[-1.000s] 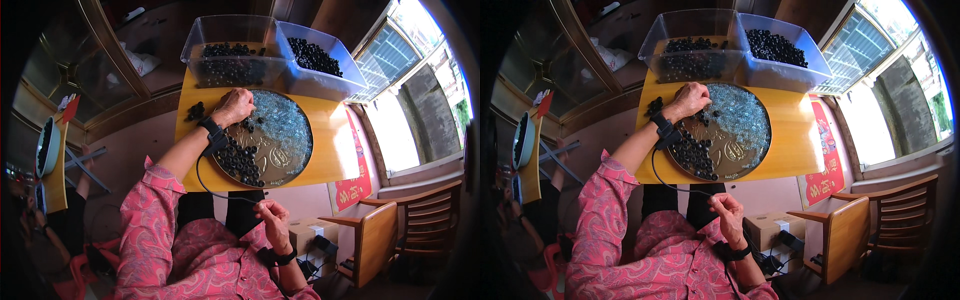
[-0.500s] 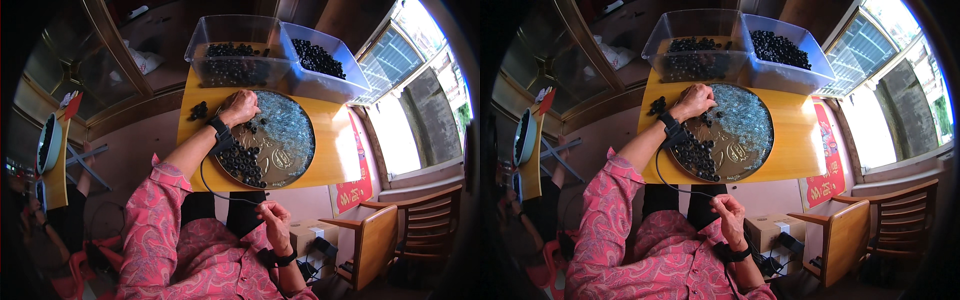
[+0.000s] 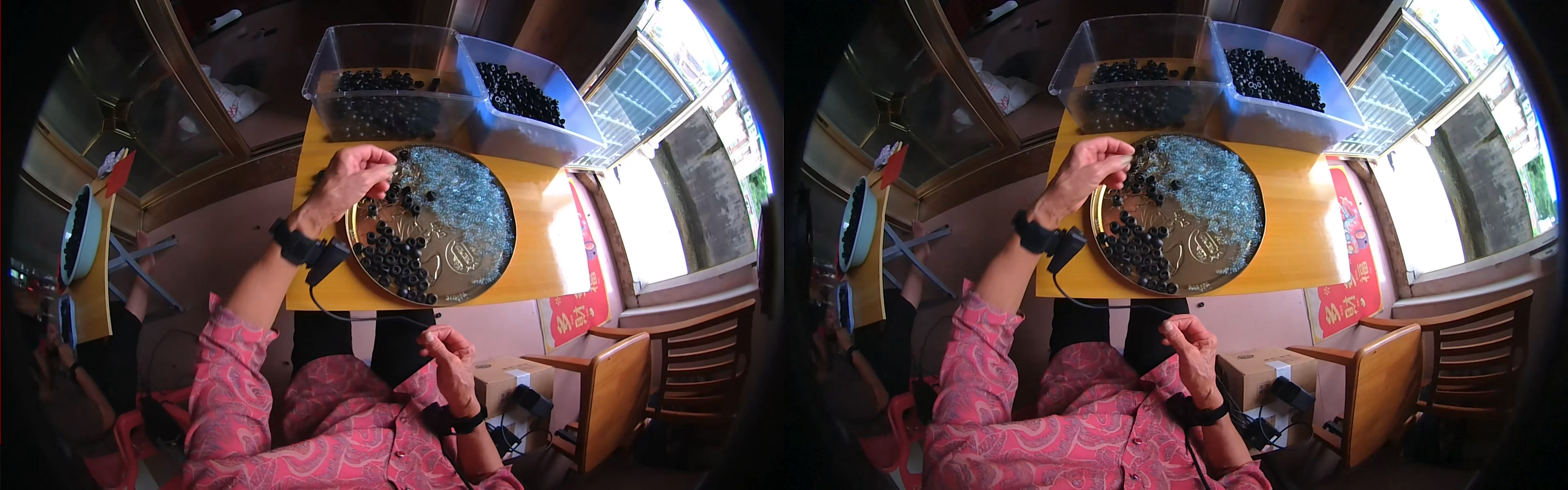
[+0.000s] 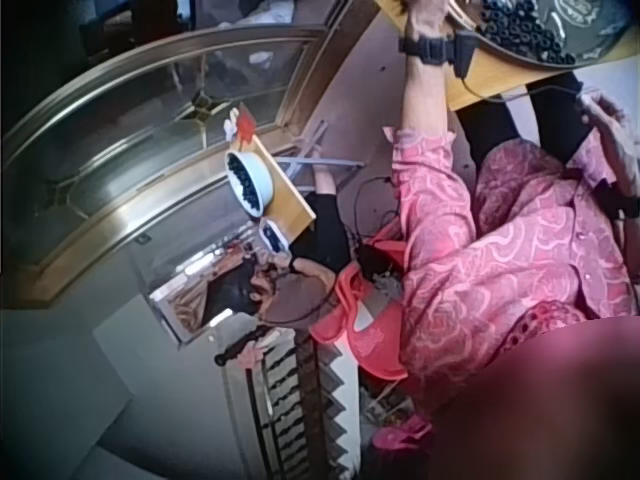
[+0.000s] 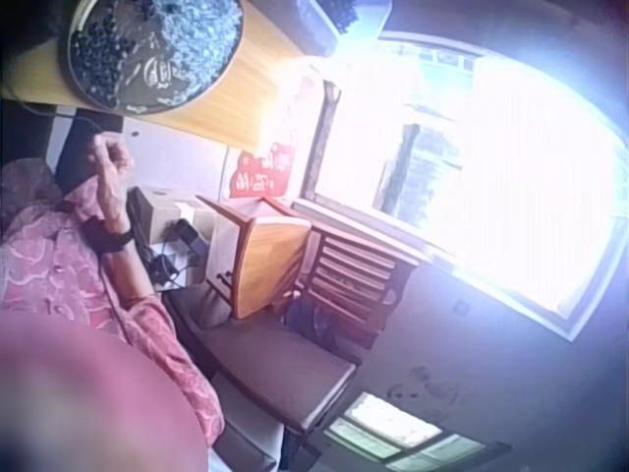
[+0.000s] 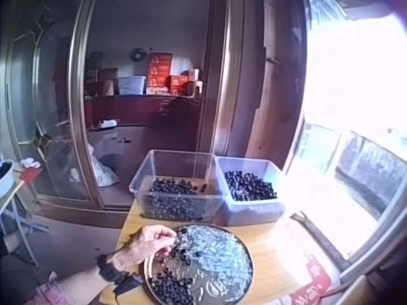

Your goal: The recorder is inspecting and sorting black rubber rings on a tray.

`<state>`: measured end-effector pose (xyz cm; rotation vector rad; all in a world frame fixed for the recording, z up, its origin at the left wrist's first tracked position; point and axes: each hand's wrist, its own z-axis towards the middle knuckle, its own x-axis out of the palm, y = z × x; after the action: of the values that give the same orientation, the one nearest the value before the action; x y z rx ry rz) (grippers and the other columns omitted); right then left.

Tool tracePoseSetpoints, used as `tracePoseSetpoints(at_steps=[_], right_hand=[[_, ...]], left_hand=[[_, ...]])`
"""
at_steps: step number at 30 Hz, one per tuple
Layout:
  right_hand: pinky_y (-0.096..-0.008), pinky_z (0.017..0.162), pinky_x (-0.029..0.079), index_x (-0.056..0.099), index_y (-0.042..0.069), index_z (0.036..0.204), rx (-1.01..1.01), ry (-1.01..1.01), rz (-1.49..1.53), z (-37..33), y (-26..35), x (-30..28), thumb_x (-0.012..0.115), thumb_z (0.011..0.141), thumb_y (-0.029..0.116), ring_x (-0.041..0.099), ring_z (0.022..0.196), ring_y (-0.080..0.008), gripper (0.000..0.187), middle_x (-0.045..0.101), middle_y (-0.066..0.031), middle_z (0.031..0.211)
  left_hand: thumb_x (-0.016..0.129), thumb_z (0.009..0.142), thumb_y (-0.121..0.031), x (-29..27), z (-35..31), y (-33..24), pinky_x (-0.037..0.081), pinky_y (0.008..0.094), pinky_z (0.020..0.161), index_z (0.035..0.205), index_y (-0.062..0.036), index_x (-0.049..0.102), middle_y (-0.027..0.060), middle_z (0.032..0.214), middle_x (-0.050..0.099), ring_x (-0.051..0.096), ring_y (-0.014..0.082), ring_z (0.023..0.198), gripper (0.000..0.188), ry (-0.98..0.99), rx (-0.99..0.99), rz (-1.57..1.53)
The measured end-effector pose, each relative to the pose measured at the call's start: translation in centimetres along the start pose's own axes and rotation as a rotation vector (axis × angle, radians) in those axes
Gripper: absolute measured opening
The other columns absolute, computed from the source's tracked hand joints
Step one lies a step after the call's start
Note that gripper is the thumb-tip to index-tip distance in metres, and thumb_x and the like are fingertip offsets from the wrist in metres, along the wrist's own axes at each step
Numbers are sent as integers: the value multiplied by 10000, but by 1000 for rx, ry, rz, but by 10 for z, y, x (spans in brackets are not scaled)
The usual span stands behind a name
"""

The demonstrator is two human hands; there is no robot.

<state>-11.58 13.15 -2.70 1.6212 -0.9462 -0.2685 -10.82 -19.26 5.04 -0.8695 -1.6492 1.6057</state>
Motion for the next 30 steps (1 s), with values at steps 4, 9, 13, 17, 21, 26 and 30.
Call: tracePoseSetpoints(at_steps=[4, 9, 13, 17, 21, 26, 30], right_hand=[[-241, 704, 482, 650, 8, 902, -3, 12, -42, 0, 2, 2, 642, 918, 128, 591, 811, -111, 121, 631, -44, 890], [-239, 701, 480, 649, 9, 896, -4, 30, -116, 0, 6, 7, 644, 917, 132, 582, 794, -103, 125, 627, -38, 874], [-239, 695, 482, 645, 7, 889, -9, 20, -162, -1, 5, 8, 650, 917, 135, 578, 791, -96, 131, 624, -30, 872], [-237, 691, 483, 643, 9, 886, -45, 23, -159, -3, 7, 12, 653, 915, 129, 577, 789, -93, 123, 626, -28, 867], [-231, 690, 481, 641, 11, 908, -86, 38, -198, -3, 10, 8, 649, 920, 120, 579, 771, -86, 110, 629, -19, 847], [-202, 677, 462, 610, 15, 971, -125, 63, -194, -1, 18, 12, 635, 931, 92, 554, 734, -66, 90, 614, 0, 842], [-198, 682, 469, 611, 12, 1028, -133, 23, -206, 2, 22, 22, 623, 937, 86, 594, 783, -68, 117, 627, -7, 858]], left_hand=[[588, 923, -100, -14, -29, 15, 494, 191, 617, 1096, 38, 640, 12, 803, 638, 582, 45, 673, 228, -128, -2, 208], [595, 891, -83, -22, -43, 47, 483, 234, 599, 1044, 24, 669, 33, 784, 635, 582, 85, 658, 202, -220, 92, 484], [553, 830, -28, -9, -42, 45, 503, 347, 714, 1046, -39, 698, 185, 838, 615, 613, 298, 771, 260, -249, 325, 908], [567, 834, -42, -11, -46, 45, 494, 366, 725, 1065, -34, 696, 193, 871, 625, 605, 317, 778, 265, -117, 278, 930], [610, 872, -88, -14, -59, 39, 512, 294, 693, 1064, -15, 688, 132, 799, 635, 624, 197, 729, 219, -206, 295, 751], [590, 956, -153, -2, -101, 18, 533, 225, 638, 1088, 27, 641, 55, 851, 665, 621, 90, 660, 229, -79, -74, -242], [613, 944, -186, 23, -130, 27, 565, 267, 629, 1084, 15, 645, 99, 880, 692, 667, 133, 680, 247, -25, -191, -566]])
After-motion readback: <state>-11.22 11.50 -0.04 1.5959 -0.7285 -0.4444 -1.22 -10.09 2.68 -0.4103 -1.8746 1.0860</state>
